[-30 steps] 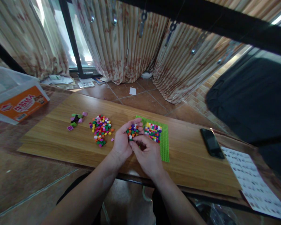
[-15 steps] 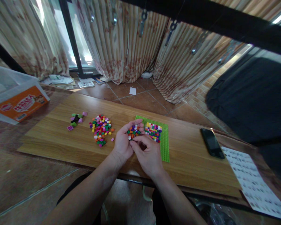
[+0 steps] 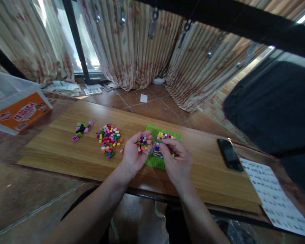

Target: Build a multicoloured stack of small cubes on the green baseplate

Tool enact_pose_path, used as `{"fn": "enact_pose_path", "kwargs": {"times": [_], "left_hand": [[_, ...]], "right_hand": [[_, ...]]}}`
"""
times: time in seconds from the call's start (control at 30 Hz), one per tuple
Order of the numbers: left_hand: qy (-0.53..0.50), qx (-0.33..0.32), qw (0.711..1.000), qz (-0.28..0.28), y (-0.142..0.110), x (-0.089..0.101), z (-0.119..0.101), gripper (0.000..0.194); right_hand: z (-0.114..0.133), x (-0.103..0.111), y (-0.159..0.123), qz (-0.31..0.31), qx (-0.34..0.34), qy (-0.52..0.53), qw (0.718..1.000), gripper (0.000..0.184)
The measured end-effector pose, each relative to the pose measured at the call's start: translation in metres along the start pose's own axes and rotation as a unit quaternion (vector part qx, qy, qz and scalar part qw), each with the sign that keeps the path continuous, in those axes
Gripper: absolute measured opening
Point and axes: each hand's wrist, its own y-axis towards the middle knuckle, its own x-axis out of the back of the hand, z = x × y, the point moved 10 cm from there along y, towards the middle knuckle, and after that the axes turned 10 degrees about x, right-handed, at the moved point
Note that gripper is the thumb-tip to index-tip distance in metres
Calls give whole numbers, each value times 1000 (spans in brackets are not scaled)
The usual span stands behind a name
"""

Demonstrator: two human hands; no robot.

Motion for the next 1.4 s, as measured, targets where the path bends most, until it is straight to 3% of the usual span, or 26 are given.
{"fn": "enact_pose_path", "kwargs": {"times": [0.33, 0.8, 1.13, 1.4], "left_hand": [[2, 18, 1000, -3, 0, -1, 3, 29], [-1, 20, 1000, -16, -2, 0, 3, 29], [2, 18, 1000, -17, -1, 1, 1, 28], [6, 15, 1000, -26, -2, 2, 1, 26]], "right_hand": [[-10, 22, 7, -61, -20, 13, 998, 10], [-9, 23, 10, -40, 37, -40, 998, 9], [-23, 60, 23, -76, 23, -114, 990, 12], [-12, 39, 24, 13, 86, -153, 984, 11]]}}
